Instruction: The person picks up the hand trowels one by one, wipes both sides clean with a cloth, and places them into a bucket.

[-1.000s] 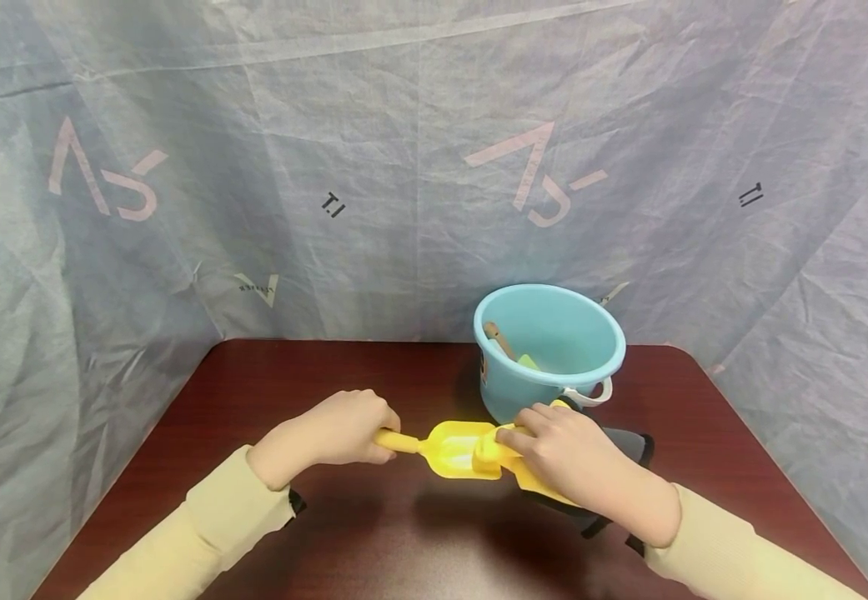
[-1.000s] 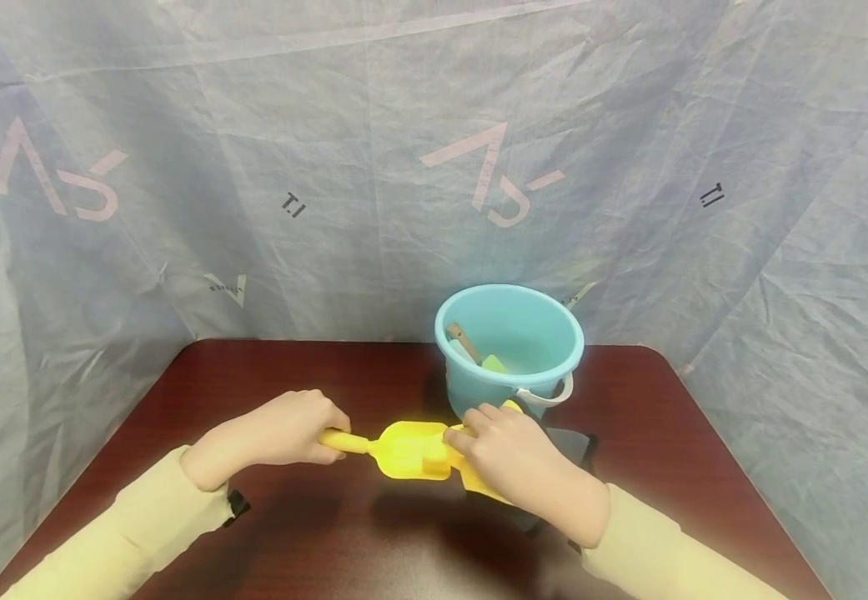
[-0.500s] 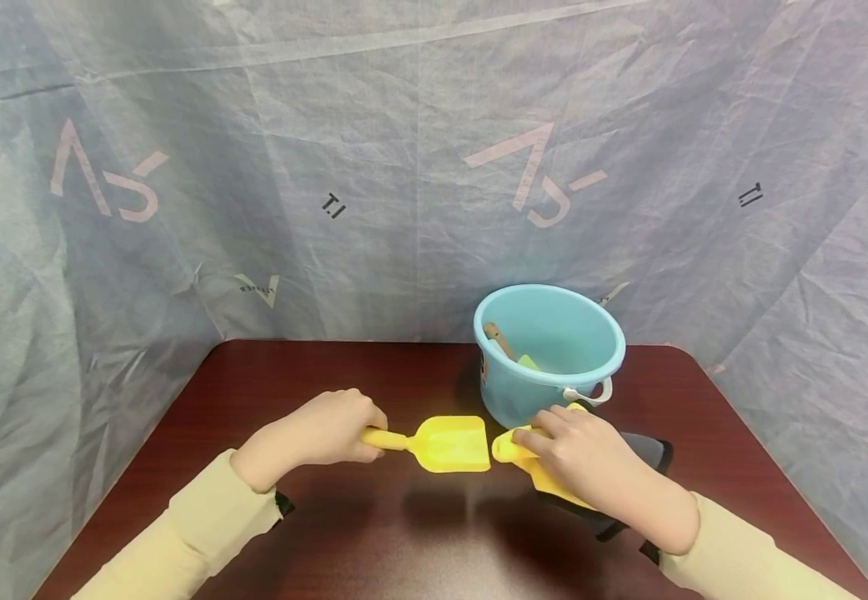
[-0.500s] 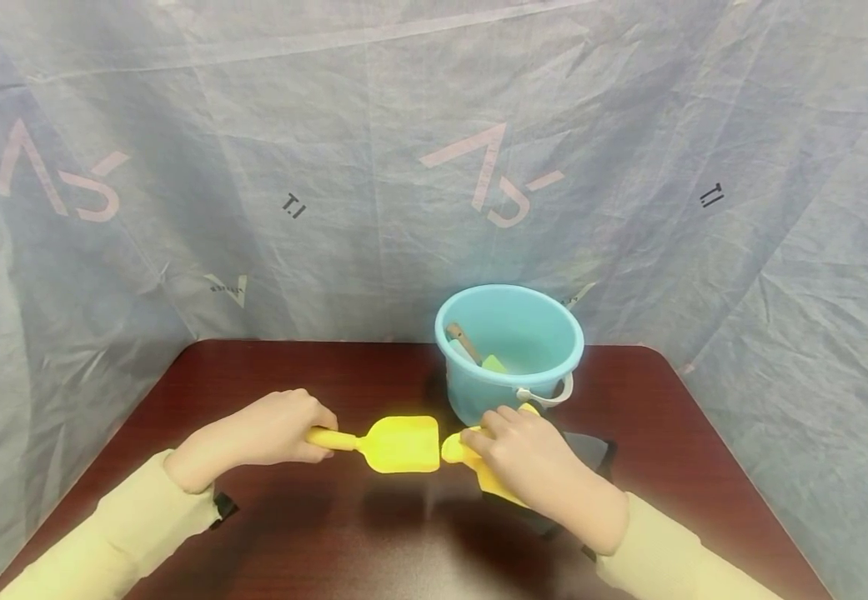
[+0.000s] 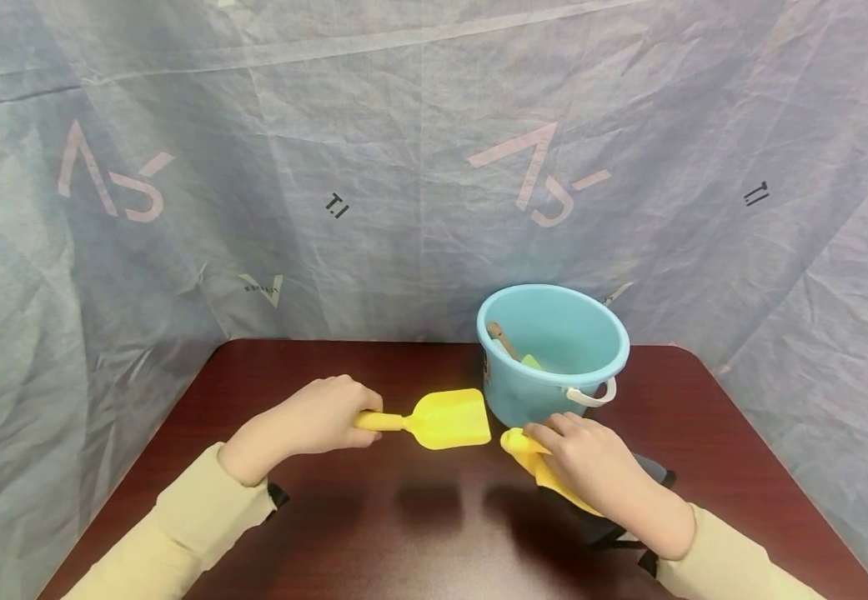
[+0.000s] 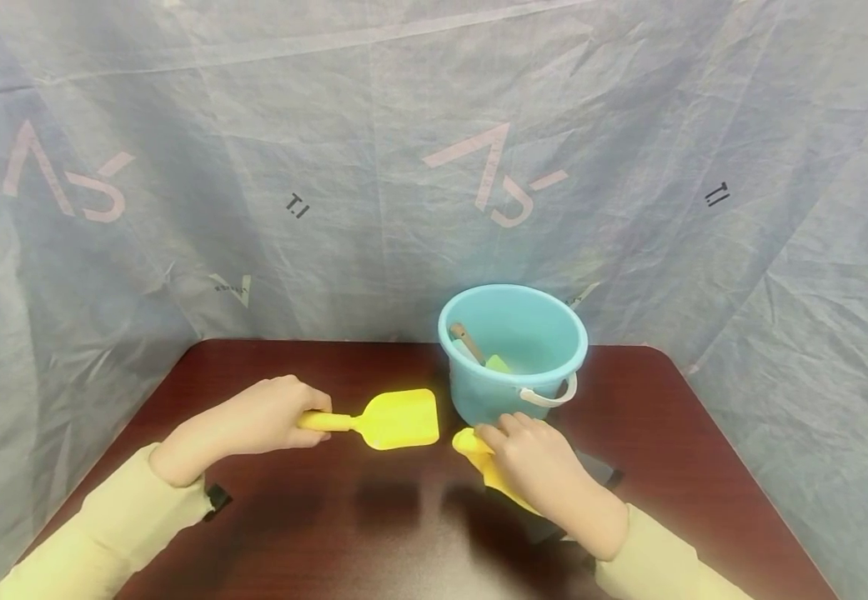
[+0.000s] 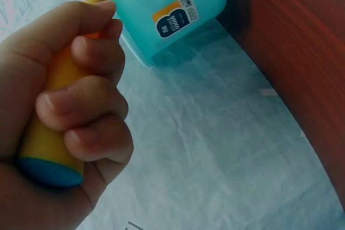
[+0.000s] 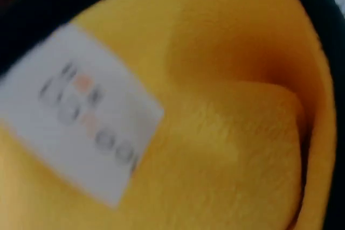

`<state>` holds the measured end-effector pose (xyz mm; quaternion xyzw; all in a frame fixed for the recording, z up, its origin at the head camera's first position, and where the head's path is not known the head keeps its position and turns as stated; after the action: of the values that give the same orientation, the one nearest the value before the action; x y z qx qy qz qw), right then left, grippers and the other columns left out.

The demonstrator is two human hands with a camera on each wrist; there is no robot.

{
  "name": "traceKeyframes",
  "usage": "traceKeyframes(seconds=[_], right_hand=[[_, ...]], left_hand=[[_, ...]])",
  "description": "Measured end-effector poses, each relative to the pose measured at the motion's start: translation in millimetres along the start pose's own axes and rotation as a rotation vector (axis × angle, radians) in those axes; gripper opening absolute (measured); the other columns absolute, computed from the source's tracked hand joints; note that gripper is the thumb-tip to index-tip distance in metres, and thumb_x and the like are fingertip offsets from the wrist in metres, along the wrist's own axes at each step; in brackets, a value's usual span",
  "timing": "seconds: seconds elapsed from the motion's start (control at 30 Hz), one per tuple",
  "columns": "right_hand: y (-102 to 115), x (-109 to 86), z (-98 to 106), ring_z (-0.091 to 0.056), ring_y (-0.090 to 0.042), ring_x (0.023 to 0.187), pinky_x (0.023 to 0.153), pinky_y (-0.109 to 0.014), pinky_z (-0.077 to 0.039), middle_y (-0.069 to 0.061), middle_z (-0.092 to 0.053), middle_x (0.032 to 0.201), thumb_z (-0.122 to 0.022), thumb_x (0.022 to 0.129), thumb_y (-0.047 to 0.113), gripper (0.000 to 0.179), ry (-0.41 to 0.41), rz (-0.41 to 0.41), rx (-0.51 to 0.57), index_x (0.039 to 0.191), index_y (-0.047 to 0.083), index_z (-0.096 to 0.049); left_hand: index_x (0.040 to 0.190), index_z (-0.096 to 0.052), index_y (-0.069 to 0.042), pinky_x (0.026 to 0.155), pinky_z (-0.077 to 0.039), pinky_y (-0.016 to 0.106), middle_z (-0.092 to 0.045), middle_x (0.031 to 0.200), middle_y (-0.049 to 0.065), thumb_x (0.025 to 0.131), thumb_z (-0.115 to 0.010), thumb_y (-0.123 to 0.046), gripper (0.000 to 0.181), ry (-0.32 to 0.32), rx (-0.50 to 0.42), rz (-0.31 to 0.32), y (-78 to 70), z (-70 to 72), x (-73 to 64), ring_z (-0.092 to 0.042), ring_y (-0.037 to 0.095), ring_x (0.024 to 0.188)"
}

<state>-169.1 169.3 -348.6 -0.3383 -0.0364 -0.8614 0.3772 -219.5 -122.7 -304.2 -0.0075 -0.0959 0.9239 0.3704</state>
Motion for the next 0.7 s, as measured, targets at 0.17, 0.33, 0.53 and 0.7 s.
traceKeyframes(seconds=[0.17, 0.33, 0.53, 0.7], right_hand=[[-5.0, -2.7, -10.5, -0.056, -0.011, 0.066, 0.052, -0.027, -0.045, 0.004, -0.060, 0.078, -0.080, 0.067, 0.008, 0.035, 0.064, -0.138, 0.087, 0.098, 0.014, -0.067], [-10.9, -5.0, -25.4, -0.059, -0.009, 0.073, 0.063, -0.029, -0.050, 0.006, -0.065, 0.087, -0.078, 0.074, 0.012, 0.031, 0.147, -0.283, 0.241, 0.102, 0.015, -0.066], [-18.7, -7.1, -44.0, -0.056, -0.007, 0.072, 0.066, -0.027, -0.048, 0.007, -0.063, 0.084, -0.075, 0.080, 0.015, 0.023, 0.178, -0.434, 0.443, 0.099, 0.012, -0.063], [-22.5, -7.5, -55.0, -0.053, -0.006, 0.071, 0.066, -0.023, -0.045, 0.006, -0.059, 0.080, -0.070, 0.083, 0.022, 0.024, 0.199, -0.539, 0.636, 0.102, 0.010, -0.061]], left_hand=[[0.064, -0.054, -0.024, 0.046, -0.034, 0.022, -0.039, 0.054, -0.013, 0.075, -0.074, -0.022, 0.023, -0.016, 0.013, -0.004, -4.7, 7.9, 5.3, -0.035, 0.004, 0.051], [0.064, -0.054, -0.024, 0.046, -0.033, 0.021, -0.039, 0.054, -0.013, 0.076, -0.073, -0.022, 0.023, -0.027, 0.015, -0.013, -10.5, 15.3, 11.1, -0.035, 0.004, 0.050], [0.065, -0.054, -0.024, 0.046, -0.033, 0.022, -0.038, 0.054, -0.012, 0.077, -0.072, -0.024, 0.022, -0.044, 0.017, -0.039, -19.8, 21.2, 19.4, -0.035, 0.005, 0.051], [0.066, -0.054, -0.024, 0.047, -0.033, 0.022, -0.038, 0.055, -0.012, 0.078, -0.071, -0.025, 0.021, -0.036, 0.003, -0.050, -27.8, 23.2, 26.5, -0.036, 0.005, 0.052]])
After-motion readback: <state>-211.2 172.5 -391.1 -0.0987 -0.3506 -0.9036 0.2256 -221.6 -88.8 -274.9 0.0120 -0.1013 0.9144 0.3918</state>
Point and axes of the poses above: each hand's wrist, its own x-axis towards the middle knuckle, its own z-axis out of the back of the hand, y = z × x, the point moved 4 cm from there along x, towards the middle knuckle
